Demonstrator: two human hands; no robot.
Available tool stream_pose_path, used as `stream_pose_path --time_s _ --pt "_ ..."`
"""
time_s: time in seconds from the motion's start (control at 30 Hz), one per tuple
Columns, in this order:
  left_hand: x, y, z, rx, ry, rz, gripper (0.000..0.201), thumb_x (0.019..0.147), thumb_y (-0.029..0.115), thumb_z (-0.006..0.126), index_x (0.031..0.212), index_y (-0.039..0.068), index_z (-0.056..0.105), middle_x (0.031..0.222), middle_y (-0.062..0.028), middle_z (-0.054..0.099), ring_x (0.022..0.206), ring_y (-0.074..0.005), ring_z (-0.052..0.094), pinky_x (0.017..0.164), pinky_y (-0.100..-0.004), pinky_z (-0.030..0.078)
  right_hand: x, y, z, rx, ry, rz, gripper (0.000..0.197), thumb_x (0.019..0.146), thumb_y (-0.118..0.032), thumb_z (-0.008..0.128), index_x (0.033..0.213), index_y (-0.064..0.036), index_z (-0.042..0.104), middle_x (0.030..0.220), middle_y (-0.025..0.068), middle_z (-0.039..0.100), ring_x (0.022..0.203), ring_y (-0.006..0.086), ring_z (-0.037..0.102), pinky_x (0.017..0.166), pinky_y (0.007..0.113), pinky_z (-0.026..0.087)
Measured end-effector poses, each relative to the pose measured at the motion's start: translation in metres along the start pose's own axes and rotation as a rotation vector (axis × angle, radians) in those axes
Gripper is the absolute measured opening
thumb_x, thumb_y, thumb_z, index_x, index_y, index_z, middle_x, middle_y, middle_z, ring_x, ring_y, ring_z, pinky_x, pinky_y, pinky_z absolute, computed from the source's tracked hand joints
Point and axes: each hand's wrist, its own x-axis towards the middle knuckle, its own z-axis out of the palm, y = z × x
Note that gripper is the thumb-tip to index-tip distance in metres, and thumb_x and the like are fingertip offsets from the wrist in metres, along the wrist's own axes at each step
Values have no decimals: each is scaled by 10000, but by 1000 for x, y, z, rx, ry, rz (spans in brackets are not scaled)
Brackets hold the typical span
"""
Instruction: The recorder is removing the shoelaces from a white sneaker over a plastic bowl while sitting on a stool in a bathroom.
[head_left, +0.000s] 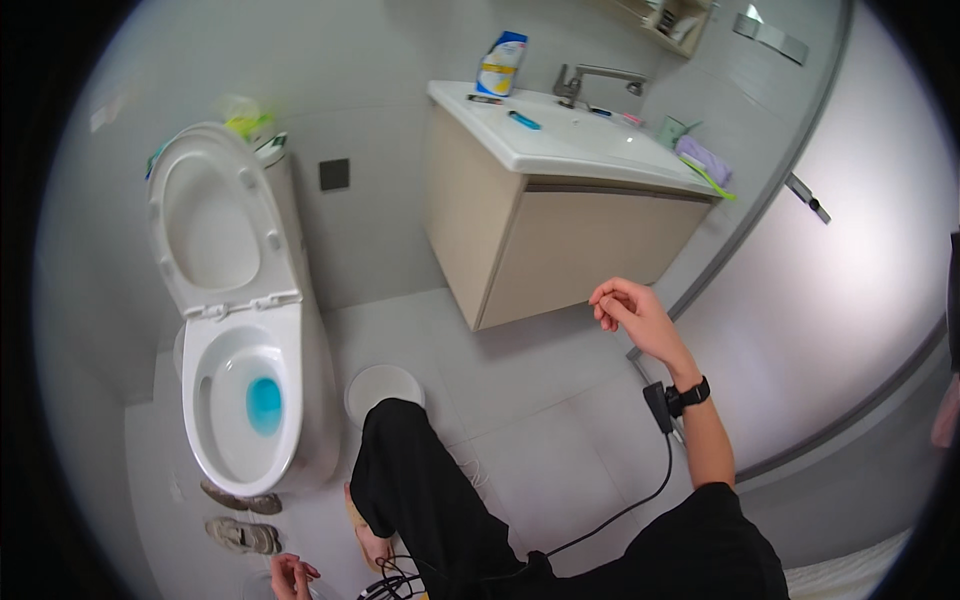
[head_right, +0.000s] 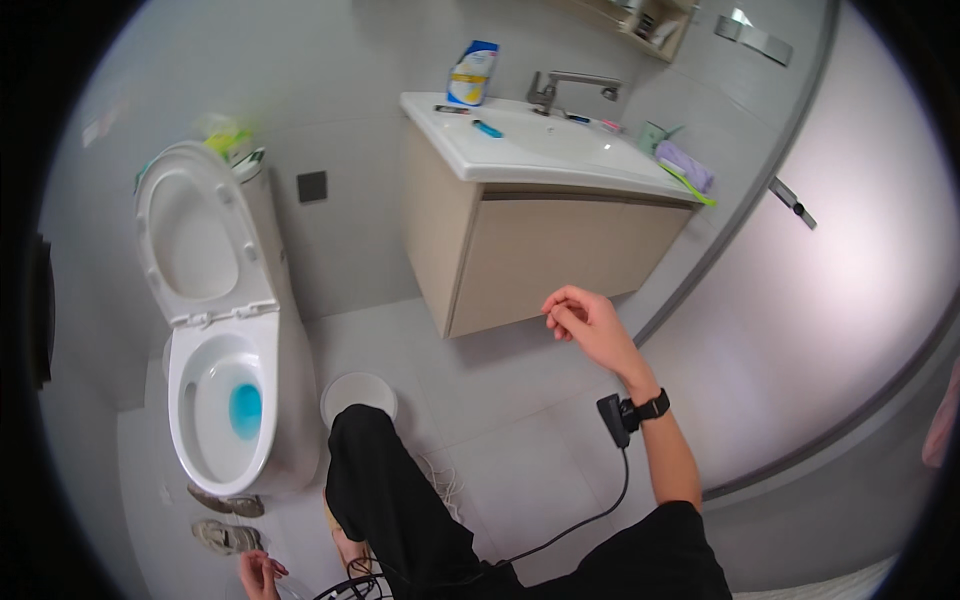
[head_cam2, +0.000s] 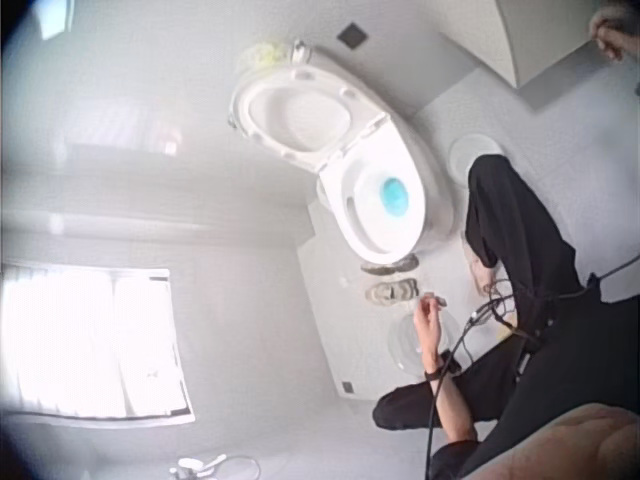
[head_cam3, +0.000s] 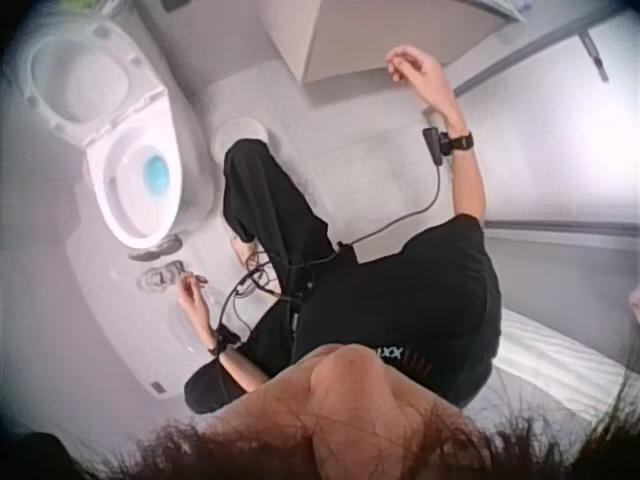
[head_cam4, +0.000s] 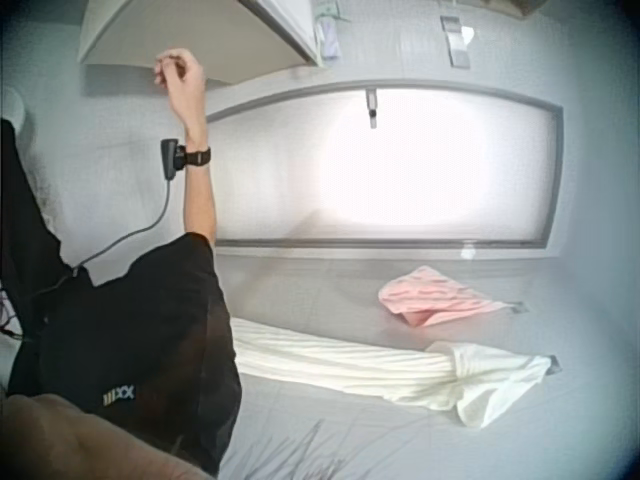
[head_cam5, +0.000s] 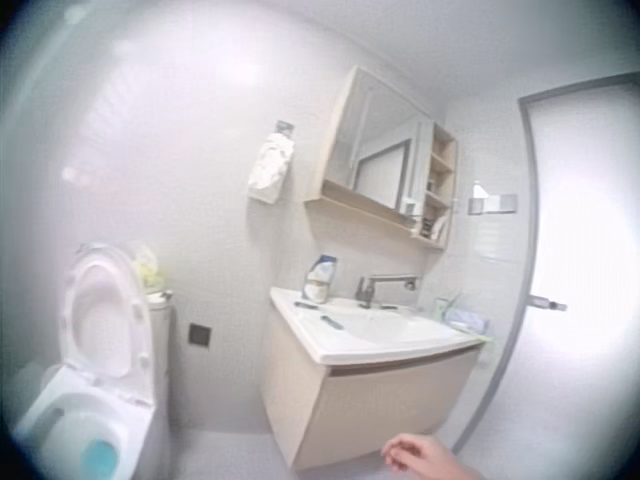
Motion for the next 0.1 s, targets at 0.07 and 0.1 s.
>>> stream_pose_path --time_s 0.07,0.1 --pt "2 -9 -9 19 -55 -26 203 1158 128 616 1284 -24 667 999 -74 735 925 -153 680 880 -323 556 13 51 -39 -148 57 2 138 1113 -130 626 1126 -30 720 900 28 724 851 108 692 791 266 560" --pt "9 -8 -4 23 -66 -17 203 1158 128 616 1284 -24 667 999 -74 735 925 -153 680 880 -323 556 22 79 -63 -315 96 2 140 1111 -145 634 1130 -38 723 913 37 737 845 124 698 791 272 564"
